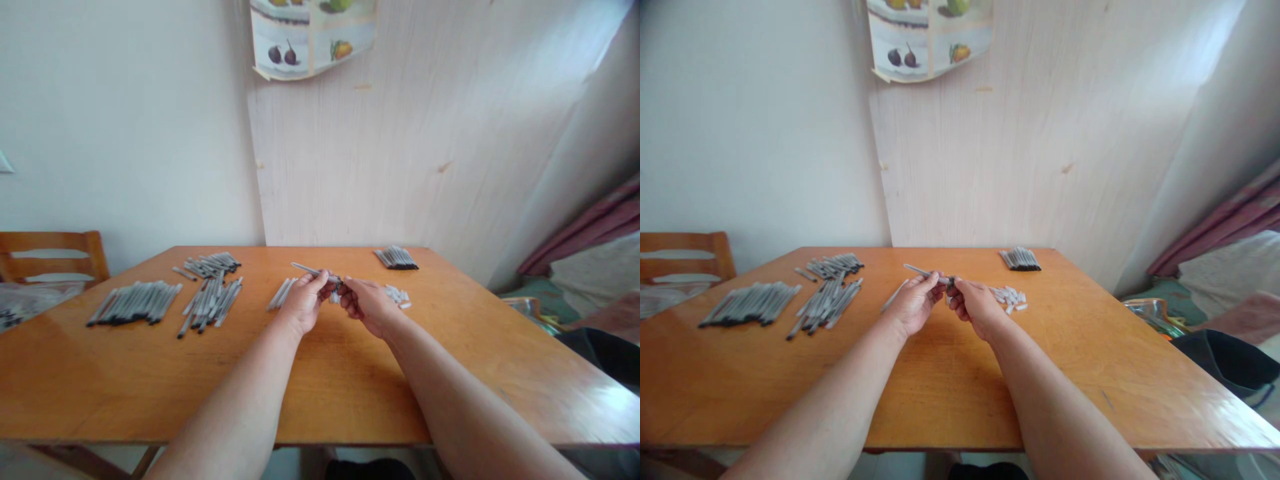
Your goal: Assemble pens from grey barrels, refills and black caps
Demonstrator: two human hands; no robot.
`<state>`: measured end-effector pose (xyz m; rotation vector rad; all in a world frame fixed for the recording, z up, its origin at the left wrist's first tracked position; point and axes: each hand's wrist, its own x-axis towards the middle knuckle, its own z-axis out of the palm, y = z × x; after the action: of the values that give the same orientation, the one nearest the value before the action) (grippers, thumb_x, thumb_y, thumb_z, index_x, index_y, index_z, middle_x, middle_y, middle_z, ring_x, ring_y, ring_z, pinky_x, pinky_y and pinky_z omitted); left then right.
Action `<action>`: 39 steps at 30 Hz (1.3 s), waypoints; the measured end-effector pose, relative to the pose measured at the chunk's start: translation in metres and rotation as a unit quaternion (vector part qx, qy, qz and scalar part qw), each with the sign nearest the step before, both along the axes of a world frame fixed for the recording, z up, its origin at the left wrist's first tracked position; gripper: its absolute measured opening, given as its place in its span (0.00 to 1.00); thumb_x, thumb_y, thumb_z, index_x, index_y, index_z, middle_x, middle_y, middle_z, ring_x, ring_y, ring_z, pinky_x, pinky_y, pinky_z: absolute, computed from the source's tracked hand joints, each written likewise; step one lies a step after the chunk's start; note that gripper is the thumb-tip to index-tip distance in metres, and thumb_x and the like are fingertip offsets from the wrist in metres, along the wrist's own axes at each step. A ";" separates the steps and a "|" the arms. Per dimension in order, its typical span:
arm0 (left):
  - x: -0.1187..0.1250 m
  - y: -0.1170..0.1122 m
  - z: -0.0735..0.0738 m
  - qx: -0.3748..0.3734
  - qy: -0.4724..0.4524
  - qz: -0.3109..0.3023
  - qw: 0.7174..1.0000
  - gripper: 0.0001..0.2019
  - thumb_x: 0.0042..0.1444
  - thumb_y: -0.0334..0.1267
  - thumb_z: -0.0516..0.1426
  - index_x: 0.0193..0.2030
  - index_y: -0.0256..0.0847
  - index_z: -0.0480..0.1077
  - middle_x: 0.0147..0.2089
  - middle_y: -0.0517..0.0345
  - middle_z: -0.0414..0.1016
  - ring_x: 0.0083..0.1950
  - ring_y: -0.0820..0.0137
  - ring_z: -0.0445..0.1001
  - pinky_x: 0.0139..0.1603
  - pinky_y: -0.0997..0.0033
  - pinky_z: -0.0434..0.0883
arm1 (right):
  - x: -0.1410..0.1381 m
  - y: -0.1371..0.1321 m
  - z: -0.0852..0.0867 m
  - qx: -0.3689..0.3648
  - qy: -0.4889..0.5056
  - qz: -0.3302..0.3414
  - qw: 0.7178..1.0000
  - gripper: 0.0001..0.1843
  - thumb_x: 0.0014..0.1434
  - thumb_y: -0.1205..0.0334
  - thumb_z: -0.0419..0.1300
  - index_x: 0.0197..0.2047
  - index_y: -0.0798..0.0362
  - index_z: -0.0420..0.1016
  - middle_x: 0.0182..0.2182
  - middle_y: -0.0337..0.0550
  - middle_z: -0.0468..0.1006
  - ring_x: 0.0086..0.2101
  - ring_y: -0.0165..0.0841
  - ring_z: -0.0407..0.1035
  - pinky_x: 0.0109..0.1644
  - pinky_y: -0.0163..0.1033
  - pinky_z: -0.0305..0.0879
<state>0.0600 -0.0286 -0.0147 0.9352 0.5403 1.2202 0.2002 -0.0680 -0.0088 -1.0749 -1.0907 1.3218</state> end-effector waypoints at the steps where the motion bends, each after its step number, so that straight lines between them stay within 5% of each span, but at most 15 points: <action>1: 0.000 0.000 0.000 0.001 -0.002 -0.001 1.000 0.13 0.46 0.41 0.65 0.35 0.35 0.72 0.33 0.55 0.76 0.34 0.74 0.71 0.37 0.73 0.65 | 0.000 0.000 0.000 0.000 -0.002 0.002 1.000 0.17 0.59 0.50 0.53 0.29 0.56 0.69 0.18 0.38 0.68 0.15 0.22 0.54 0.17 0.31 0.45; 22: 0.000 0.001 0.000 0.000 0.000 0.006 1.000 0.12 0.45 0.40 0.66 0.32 0.34 0.72 0.32 0.54 0.76 0.32 0.74 0.72 0.38 0.72 0.66 | -0.003 0.000 -0.005 0.084 -0.023 -0.009 0.996 0.18 0.55 0.47 0.58 0.28 0.54 0.66 0.18 0.34 0.66 0.14 0.20 0.51 0.17 0.30 0.42; 34: 0.000 0.000 0.002 -0.011 -0.007 0.012 1.000 0.12 0.44 0.40 0.66 0.29 0.35 0.71 0.28 0.57 0.74 0.29 0.75 0.71 0.35 0.74 0.67 | -0.005 -0.001 -0.005 0.134 -0.111 -0.036 0.984 0.15 0.54 0.49 0.59 0.30 0.53 0.66 0.20 0.34 0.68 0.19 0.23 0.57 0.20 0.30 0.50; 39: 0.000 0.000 0.003 -0.020 -0.007 0.026 0.999 0.13 0.43 0.41 0.67 0.30 0.35 0.71 0.29 0.56 0.75 0.30 0.75 0.71 0.34 0.74 0.66 | -0.004 -0.001 -0.003 0.102 -0.066 -0.036 0.992 0.15 0.54 0.49 0.58 0.32 0.53 0.66 0.23 0.37 0.71 0.19 0.23 0.58 0.19 0.29 0.50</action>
<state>0.0599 -0.0286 -0.0116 0.8823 0.5782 1.2576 0.1963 -0.0685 -0.0121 -1.0500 -1.2455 1.0696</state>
